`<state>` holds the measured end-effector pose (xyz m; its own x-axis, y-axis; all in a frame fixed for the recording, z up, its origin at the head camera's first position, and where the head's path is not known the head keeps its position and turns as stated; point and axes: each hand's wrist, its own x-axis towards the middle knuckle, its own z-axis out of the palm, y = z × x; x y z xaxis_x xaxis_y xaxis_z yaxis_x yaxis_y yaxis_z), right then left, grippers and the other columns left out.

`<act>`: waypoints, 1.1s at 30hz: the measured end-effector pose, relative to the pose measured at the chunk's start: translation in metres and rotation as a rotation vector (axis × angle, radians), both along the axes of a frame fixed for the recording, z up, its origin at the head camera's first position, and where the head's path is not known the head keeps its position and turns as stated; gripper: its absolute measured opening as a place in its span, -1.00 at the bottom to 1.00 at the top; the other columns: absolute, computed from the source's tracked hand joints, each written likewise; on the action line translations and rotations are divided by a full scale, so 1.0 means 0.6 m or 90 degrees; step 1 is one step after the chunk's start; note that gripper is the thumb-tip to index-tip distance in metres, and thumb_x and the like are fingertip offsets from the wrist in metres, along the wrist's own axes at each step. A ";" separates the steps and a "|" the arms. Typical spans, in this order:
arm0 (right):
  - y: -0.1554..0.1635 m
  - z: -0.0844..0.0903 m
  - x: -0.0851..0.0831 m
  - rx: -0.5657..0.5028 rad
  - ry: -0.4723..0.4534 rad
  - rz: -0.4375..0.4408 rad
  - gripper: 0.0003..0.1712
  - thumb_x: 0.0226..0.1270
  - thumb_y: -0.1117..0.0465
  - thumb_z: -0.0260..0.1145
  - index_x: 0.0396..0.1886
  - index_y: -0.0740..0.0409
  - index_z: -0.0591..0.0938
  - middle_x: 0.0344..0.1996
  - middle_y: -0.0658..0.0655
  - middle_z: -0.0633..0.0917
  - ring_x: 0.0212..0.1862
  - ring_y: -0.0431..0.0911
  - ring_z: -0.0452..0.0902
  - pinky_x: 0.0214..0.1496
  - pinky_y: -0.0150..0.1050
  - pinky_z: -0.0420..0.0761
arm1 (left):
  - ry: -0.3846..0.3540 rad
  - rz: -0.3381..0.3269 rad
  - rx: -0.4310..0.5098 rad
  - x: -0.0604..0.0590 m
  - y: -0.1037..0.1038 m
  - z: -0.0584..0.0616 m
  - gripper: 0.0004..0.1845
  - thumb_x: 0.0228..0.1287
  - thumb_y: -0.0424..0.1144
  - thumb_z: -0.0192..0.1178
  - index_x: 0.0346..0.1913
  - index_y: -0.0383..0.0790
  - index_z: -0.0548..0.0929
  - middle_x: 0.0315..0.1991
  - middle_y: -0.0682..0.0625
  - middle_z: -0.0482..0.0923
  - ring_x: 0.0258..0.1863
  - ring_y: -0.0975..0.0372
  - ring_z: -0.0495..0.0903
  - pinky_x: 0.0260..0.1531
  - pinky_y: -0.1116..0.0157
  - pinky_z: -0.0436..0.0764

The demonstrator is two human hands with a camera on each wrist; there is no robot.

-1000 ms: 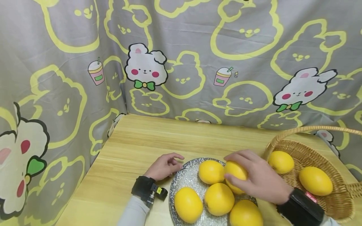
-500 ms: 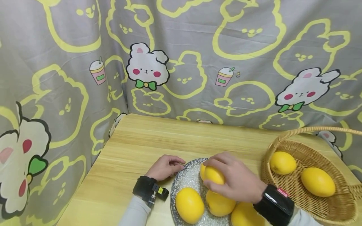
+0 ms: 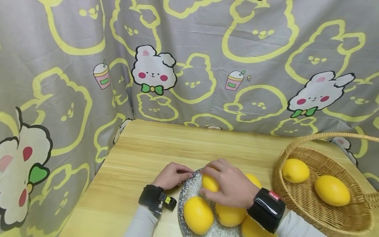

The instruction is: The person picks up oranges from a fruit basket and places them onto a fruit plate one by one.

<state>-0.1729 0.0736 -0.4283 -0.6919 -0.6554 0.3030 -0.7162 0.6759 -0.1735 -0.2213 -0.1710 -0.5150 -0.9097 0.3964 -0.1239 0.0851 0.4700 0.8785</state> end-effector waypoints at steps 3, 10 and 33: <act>-0.010 -0.002 -0.004 0.014 0.002 0.011 -0.51 0.27 -0.22 0.46 0.13 -0.19 0.69 0.03 -0.19 0.68 0.08 -0.26 0.58 0.07 -0.21 0.69 | -0.001 -0.002 0.001 0.000 -0.002 0.001 -0.79 0.44 -0.08 0.29 -0.02 0.00 0.84 -0.14 0.08 0.82 -0.27 0.36 0.63 -0.19 0.35 0.61; -0.030 -0.012 -0.009 0.056 -0.033 0.051 -0.49 0.28 -0.14 0.48 0.19 -0.13 0.67 0.10 -0.14 0.65 0.15 -0.20 0.53 0.12 -0.16 0.67 | 0.004 -0.005 -0.002 0.001 -0.003 0.000 -0.80 0.44 -0.06 0.29 -0.03 0.04 0.84 -0.13 0.12 0.82 -0.22 0.39 0.65 -0.12 0.36 0.62; -0.036 -0.040 -0.018 0.095 -0.102 0.080 -0.52 0.45 -0.17 0.33 0.19 -0.01 0.67 0.14 -0.04 0.66 0.18 -0.14 0.59 0.24 -0.12 0.67 | 0.015 -0.004 -0.013 -0.003 0.001 -0.003 -0.81 0.45 -0.10 0.28 -0.04 0.04 0.84 -0.12 0.12 0.82 -0.15 0.36 0.66 -0.02 0.28 0.64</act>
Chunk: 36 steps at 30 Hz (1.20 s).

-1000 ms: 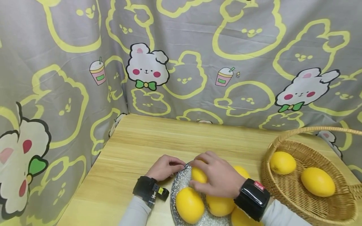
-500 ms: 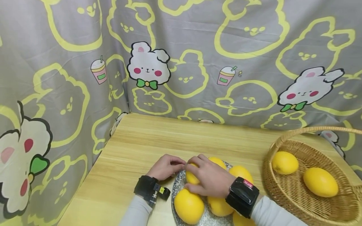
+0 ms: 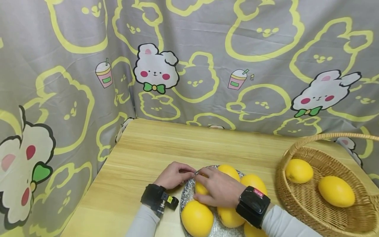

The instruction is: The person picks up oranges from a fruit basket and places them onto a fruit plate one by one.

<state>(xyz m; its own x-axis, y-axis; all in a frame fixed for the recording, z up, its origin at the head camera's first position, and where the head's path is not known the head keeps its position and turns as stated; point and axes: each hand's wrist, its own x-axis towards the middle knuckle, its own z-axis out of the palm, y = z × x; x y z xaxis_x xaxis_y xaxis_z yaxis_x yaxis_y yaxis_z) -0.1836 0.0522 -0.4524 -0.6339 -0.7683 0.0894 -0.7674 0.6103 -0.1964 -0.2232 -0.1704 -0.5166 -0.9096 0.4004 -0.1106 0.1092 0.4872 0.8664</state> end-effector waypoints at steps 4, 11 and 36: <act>0.002 0.001 0.001 -0.004 0.004 0.003 -0.54 0.43 -0.18 0.35 0.14 -0.03 0.69 0.10 -0.07 0.66 0.13 -0.17 0.60 0.21 -0.15 0.68 | 0.000 0.001 0.004 0.000 0.000 0.002 -0.81 0.45 -0.10 0.28 -0.04 0.04 0.84 -0.13 0.12 0.82 -0.16 0.36 0.67 -0.03 0.28 0.64; 0.004 0.007 0.004 0.013 -0.006 -0.015 -0.47 0.48 -0.24 0.27 0.21 -0.02 0.67 0.12 -0.06 0.66 0.14 -0.16 0.61 0.21 -0.13 0.69 | 0.002 0.003 0.003 0.000 0.001 0.004 -0.81 0.45 -0.11 0.27 -0.03 0.04 0.84 -0.13 0.11 0.82 -0.19 0.37 0.65 -0.07 0.30 0.63; 0.146 0.082 0.032 -0.040 0.114 -0.152 -0.59 0.31 0.03 0.51 0.13 -0.12 0.69 0.10 -0.11 0.68 0.03 -0.17 0.70 -0.05 -0.22 0.75 | 0.010 0.000 0.009 0.007 0.000 0.004 -0.81 0.44 -0.12 0.29 -0.03 -0.01 0.84 -0.14 0.08 0.83 -0.19 0.35 0.68 -0.08 0.31 0.65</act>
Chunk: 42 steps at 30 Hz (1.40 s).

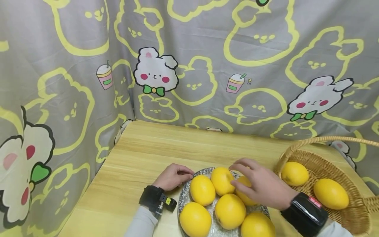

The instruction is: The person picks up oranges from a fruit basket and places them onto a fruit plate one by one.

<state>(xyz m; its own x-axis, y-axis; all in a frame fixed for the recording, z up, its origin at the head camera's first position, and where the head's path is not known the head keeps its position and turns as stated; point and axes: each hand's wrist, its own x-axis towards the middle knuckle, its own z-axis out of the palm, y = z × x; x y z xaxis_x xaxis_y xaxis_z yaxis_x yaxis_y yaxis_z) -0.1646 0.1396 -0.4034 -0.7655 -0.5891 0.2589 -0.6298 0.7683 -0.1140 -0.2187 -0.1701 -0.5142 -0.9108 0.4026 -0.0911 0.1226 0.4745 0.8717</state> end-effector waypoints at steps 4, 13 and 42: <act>0.035 0.000 0.003 0.010 0.008 -0.029 -0.57 0.30 0.02 0.52 0.15 -0.16 0.67 0.10 -0.06 0.69 0.04 -0.11 0.69 -0.07 -0.18 0.74 | -0.005 0.002 0.004 0.000 0.000 -0.002 -0.81 0.44 -0.12 0.30 -0.03 -0.01 0.84 -0.14 0.08 0.83 -0.21 0.35 0.67 -0.10 0.31 0.65; 0.130 -0.007 0.011 0.018 0.026 -0.140 -0.56 0.31 0.12 0.50 0.17 -0.05 0.64 0.19 0.12 0.57 0.01 0.03 0.56 -0.20 -0.30 0.63 | -0.003 0.005 0.005 -0.001 0.001 -0.003 -0.81 0.43 -0.12 0.30 -0.04 -0.01 0.84 -0.14 0.09 0.82 -0.20 0.35 0.66 -0.08 0.30 0.65; 0.296 -0.069 -0.014 0.043 0.059 -0.255 -0.54 0.39 0.11 0.41 0.10 0.36 0.62 0.16 0.50 0.47 0.09 0.44 0.34 0.18 0.38 0.28 | -0.016 0.007 0.008 0.000 0.002 0.001 -0.81 0.44 -0.12 0.29 -0.03 0.00 0.84 -0.14 0.08 0.82 -0.22 0.35 0.65 -0.12 0.32 0.63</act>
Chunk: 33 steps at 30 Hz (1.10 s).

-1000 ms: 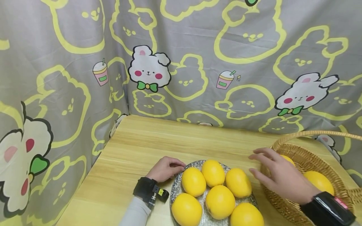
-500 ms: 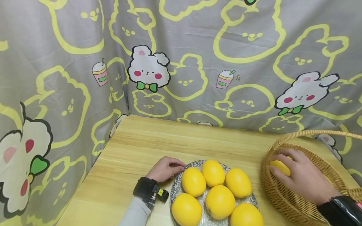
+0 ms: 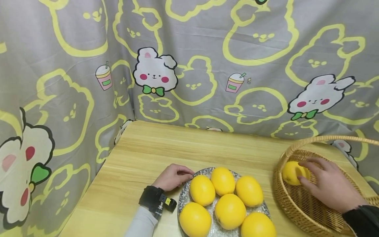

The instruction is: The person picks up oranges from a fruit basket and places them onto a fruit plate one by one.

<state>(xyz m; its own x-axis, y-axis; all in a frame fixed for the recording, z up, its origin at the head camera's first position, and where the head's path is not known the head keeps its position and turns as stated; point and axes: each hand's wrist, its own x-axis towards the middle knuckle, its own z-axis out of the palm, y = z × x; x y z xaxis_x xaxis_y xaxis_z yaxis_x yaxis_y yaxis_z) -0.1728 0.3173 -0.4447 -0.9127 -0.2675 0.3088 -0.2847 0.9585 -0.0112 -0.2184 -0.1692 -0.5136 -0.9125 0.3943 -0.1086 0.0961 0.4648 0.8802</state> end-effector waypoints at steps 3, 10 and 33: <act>0.007 -0.003 -0.001 0.001 0.008 0.002 -0.51 0.38 0.09 0.42 0.12 0.35 0.60 0.17 0.52 0.46 0.09 0.48 0.34 0.18 0.42 0.26 | 0.000 0.000 0.000 0.000 0.000 -0.001 -0.81 0.45 -0.11 0.29 -0.02 0.00 0.84 -0.14 0.08 0.82 -0.23 0.35 0.65 -0.14 0.33 0.63; 0.016 -0.008 -0.003 0.011 0.001 -0.011 -0.45 0.37 0.07 0.44 0.20 0.31 0.55 0.25 0.56 0.40 0.13 0.53 0.31 0.21 0.47 0.24 | 0.002 -0.002 -0.003 -0.001 0.001 -0.004 -0.80 0.46 -0.09 0.28 -0.01 0.02 0.83 -0.12 0.08 0.82 -0.18 0.33 0.69 -0.08 0.29 0.65; 0.046 -0.033 -0.011 0.027 -0.027 -0.013 -0.28 0.40 0.03 0.41 0.42 0.27 0.43 0.43 0.65 0.25 0.27 0.59 0.25 0.25 0.52 0.21 | -0.003 -0.001 -0.003 0.000 0.002 -0.001 -0.80 0.44 -0.08 0.29 -0.02 0.01 0.84 -0.12 0.08 0.83 -0.17 0.33 0.67 -0.07 0.28 0.64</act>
